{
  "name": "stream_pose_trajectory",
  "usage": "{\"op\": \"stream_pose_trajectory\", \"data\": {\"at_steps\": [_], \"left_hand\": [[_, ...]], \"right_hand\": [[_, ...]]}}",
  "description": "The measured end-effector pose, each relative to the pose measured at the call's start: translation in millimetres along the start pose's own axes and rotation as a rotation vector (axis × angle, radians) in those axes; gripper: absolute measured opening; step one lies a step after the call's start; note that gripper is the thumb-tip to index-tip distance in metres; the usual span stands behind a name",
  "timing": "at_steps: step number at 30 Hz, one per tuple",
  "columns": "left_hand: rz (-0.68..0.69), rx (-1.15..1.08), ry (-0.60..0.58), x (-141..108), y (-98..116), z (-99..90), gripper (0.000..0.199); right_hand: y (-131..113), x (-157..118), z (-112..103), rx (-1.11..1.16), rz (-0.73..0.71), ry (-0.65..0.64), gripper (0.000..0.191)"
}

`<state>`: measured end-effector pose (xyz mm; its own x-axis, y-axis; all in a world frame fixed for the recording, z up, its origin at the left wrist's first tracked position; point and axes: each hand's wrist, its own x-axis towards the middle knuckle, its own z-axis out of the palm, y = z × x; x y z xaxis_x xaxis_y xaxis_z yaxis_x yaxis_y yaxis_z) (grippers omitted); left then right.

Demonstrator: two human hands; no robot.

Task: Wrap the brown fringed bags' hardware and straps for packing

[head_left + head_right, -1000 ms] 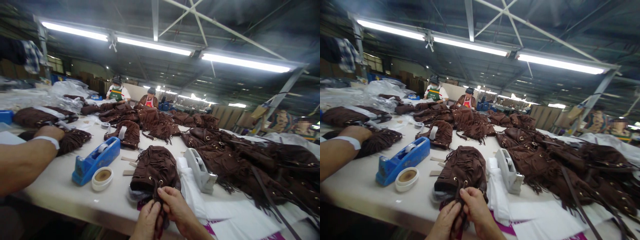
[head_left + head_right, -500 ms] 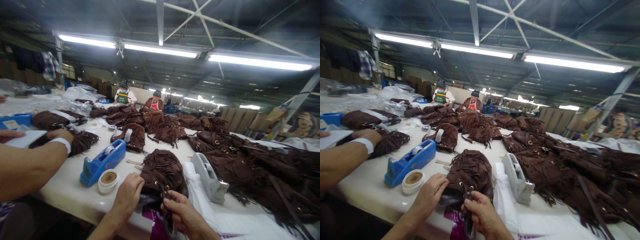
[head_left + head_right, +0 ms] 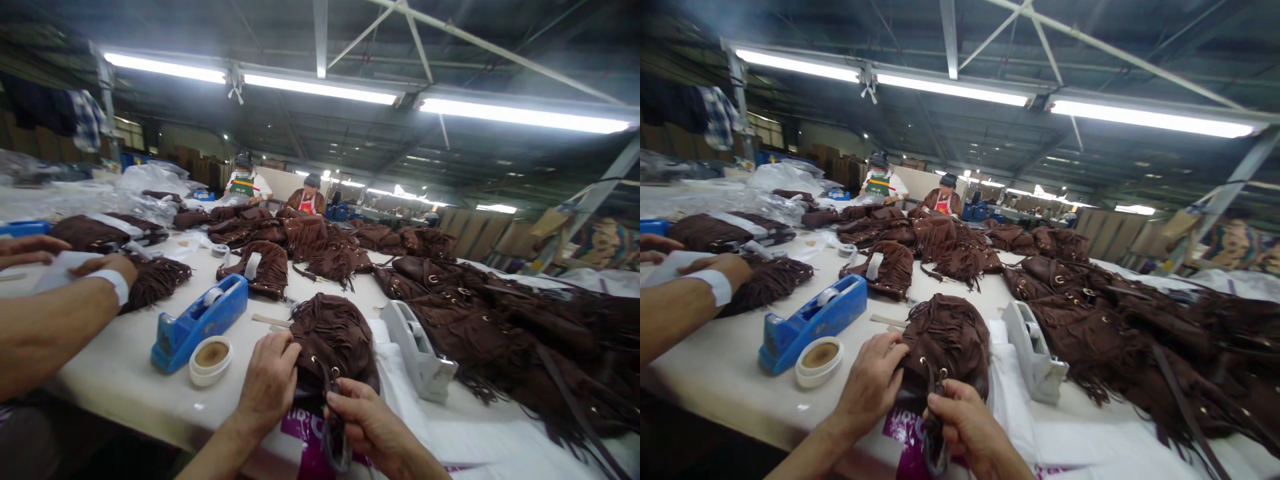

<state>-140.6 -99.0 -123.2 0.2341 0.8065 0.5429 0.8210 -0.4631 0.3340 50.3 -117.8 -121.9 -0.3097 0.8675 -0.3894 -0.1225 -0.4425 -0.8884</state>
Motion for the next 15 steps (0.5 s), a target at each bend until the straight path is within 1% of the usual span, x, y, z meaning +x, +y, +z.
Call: {"op": "stream_pose_trajectory", "data": {"at_steps": [2, 4, 5, 7, 9, 11, 13, 15], "left_hand": [[0.076, 0.032, -0.066, 10.0, 2.7, 1.9, 0.029], [0.117, 0.076, -0.151, 19.3, 2.1, 6.6, 0.027], [0.116, 0.091, -0.178, 23.1, 0.7, 9.8, 0.026], [0.089, 0.100, -0.191, 28.4, -3.7, 17.0, 0.028], [0.072, 0.086, -0.180, 30.4, -8.4, 23.5, 0.029], [0.099, 0.064, -0.149, 28.4, -11.3, 27.2, 0.029], [0.152, 0.004, -0.058, 21.8, -11.2, 26.2, 0.031], [0.168, -0.119, 0.065, 10.5, -7.9, 19.5, 0.034]], "right_hand": [[-0.5, -0.6, -0.4, 0.004, 0.007, -0.004, 0.055], [-1.7, -1.2, 0.5, -0.004, -0.004, 0.003, 0.055], [-2.6, -1.4, 1.3, -0.014, -0.020, 0.010, 0.054], [-4.9, -1.4, 3.2, -0.037, -0.066, 0.031, 0.052], [-7.3, -1.4, 5.6, -0.062, -0.100, 0.052, 0.051], [-9.0, -2.6, 8.6, -0.080, -0.091, 0.071, 0.049], [-9.4, -5.6, 12.3, -0.090, -0.050, 0.093, 0.047], [-8.3, -9.8, 16.8, -0.098, -0.033, 0.124, 0.044]]}}
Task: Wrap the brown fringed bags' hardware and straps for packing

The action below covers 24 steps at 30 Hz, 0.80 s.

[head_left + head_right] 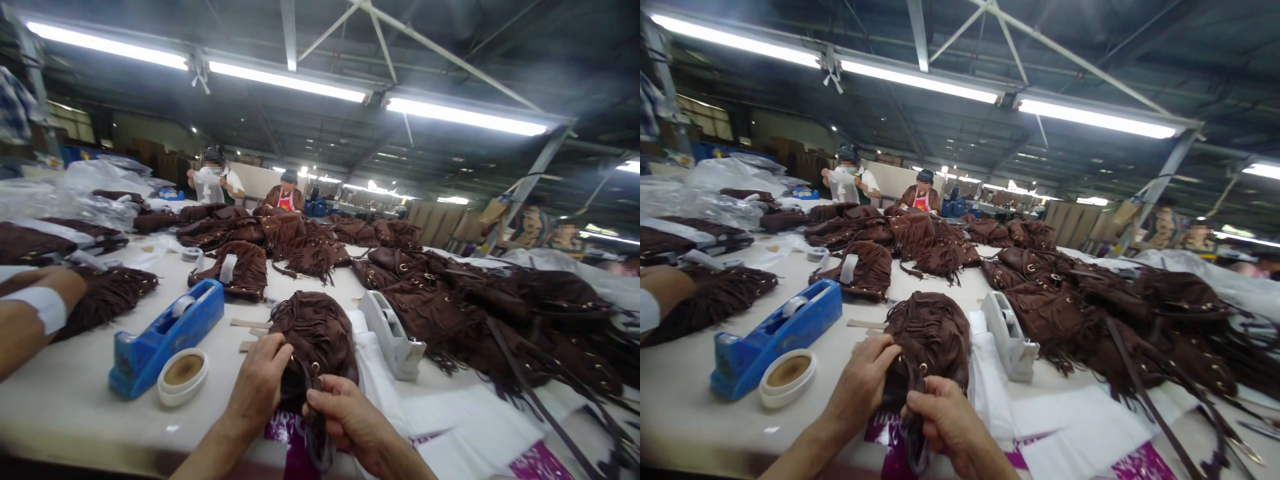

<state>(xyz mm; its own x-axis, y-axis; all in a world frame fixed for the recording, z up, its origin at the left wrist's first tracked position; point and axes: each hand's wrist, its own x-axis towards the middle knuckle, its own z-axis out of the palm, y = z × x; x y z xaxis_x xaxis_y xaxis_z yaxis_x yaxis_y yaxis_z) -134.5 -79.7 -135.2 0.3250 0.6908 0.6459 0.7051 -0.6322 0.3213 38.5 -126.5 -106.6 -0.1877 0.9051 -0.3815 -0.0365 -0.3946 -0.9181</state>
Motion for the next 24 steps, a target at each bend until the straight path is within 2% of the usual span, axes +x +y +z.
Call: {"op": "stream_pose_trajectory", "data": {"at_steps": [2, 4, 6, 8, 10, 12, 15, 18, 24], "left_hand": [[-0.047, -0.163, 0.036, -12.3, 8.5, -10.9, 0.029], [-0.136, -0.313, -0.049, -24.4, 16.5, -21.8, 0.023], [-0.256, -0.438, -0.175, -34.4, 21.7, -27.6, 0.027], [-0.392, -0.601, -0.301, -41.5, 23.9, -24.7, 0.033], [-0.514, -0.820, -0.439, -45.3, 25.3, -14.5, 0.041], [-0.595, -1.014, -0.519, -45.4, 28.2, -2.2, 0.053], [-0.711, -1.177, -0.489, -39.2, 36.1, 9.7, 0.067], [-0.792, -1.272, -0.480, -32.6, 41.7, 11.4, 0.069], [-0.848, -1.342, -0.571, -37.7, 28.1, 16.6, 0.070]], "right_hand": [[1.3, -4.7, 4.7, -0.032, -0.024, 0.038, 0.041], [2.3, -8.0, 10.0, -0.070, -0.052, 0.078, 0.039], [2.2, -9.6, 15.3, -0.088, -0.038, 0.110, 0.038], [1.1, -10.0, 20.6, -0.079, -0.009, 0.126, 0.036], [-0.2, -9.7, 25.9, -0.072, -0.001, 0.143, 0.034], [-0.5, -9.0, 30.6, -0.064, -0.026, 0.167, 0.033], [2.4, -6.4, 35.0, -0.051, -0.067, 0.203, 0.034], [7.2, -1.9, 36.0, -0.037, -0.082, 0.215, 0.036], [11.4, 6.4, 40.8, -0.006, -0.130, 0.316, 0.033]]}}
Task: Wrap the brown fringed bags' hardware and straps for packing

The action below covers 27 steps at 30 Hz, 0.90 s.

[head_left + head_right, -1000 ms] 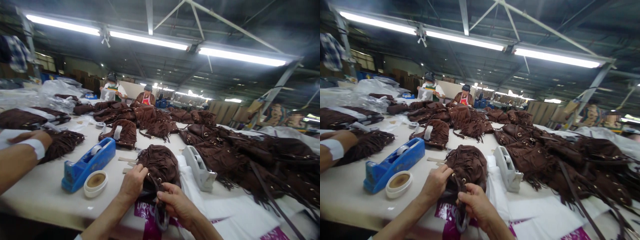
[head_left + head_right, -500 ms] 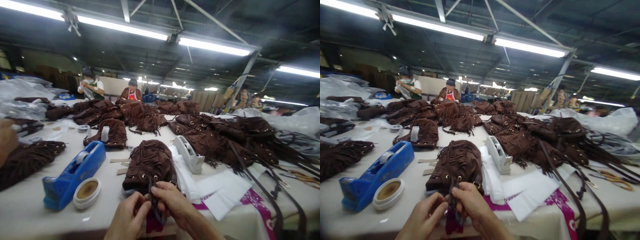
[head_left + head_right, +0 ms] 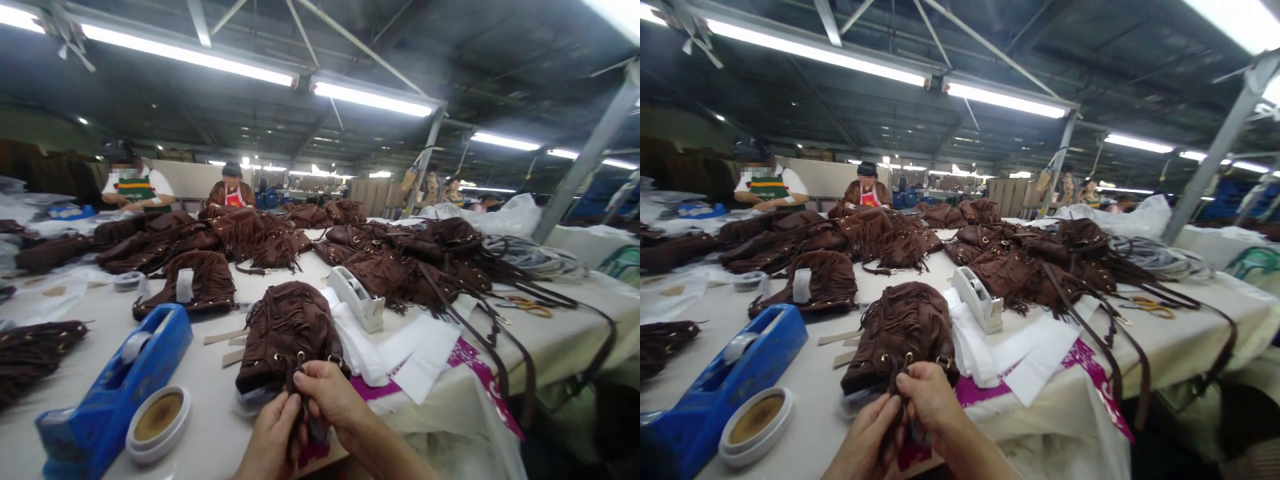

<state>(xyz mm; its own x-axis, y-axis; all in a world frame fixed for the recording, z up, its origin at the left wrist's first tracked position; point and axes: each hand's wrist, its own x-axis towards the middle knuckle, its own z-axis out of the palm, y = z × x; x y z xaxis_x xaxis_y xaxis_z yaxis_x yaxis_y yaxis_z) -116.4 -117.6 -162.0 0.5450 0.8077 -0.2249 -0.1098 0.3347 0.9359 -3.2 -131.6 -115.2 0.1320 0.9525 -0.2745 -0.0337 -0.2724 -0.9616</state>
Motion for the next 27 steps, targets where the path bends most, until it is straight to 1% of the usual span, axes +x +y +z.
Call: {"op": "stream_pose_trajectory", "data": {"at_steps": [2, 4, 7, 11, 14, 16, 22, 27], "left_hand": [[-0.006, 0.020, -0.020, 2.4, -4.7, -4.1, 0.068], [0.015, 0.024, -0.036, 4.6, -6.7, -4.9, 0.066], [0.063, -0.049, -0.028, 4.8, -3.4, -1.5, 0.060], [0.023, -0.121, -0.071, 0.1, 3.4, -0.1, 0.054], [0.034, -0.163, -0.026, 1.0, 6.8, -5.3, 0.055], [0.029, -0.200, -0.021, 0.8, 9.7, -8.4, 0.054], [-0.065, -0.360, -0.090, -9.8, 16.7, -10.3, 0.048], [-0.062, -0.438, -0.145, -16.4, 13.1, -11.3, 0.048]], "right_hand": [[-0.7, 1.1, 4.1, 0.002, 0.001, 0.013, 0.033], [-2.9, 1.8, 7.9, -0.004, -0.002, 0.030, 0.032], [-9.3, 0.4, 11.1, -0.024, -0.007, 0.064, 0.027], [-17.0, -5.8, 9.0, -0.054, 0.039, 0.062, 0.017], [-18.0, -7.0, 2.9, -0.064, 0.076, 0.068, 0.021], [-16.8, -7.2, -1.2, -0.064, 0.091, 0.072, 0.025], [-11.2, -3.8, -8.2, -0.062, 0.120, -0.012, 0.026], [-9.1, -2.9, -10.5, -0.062, 0.102, -0.036, 0.026]]}}
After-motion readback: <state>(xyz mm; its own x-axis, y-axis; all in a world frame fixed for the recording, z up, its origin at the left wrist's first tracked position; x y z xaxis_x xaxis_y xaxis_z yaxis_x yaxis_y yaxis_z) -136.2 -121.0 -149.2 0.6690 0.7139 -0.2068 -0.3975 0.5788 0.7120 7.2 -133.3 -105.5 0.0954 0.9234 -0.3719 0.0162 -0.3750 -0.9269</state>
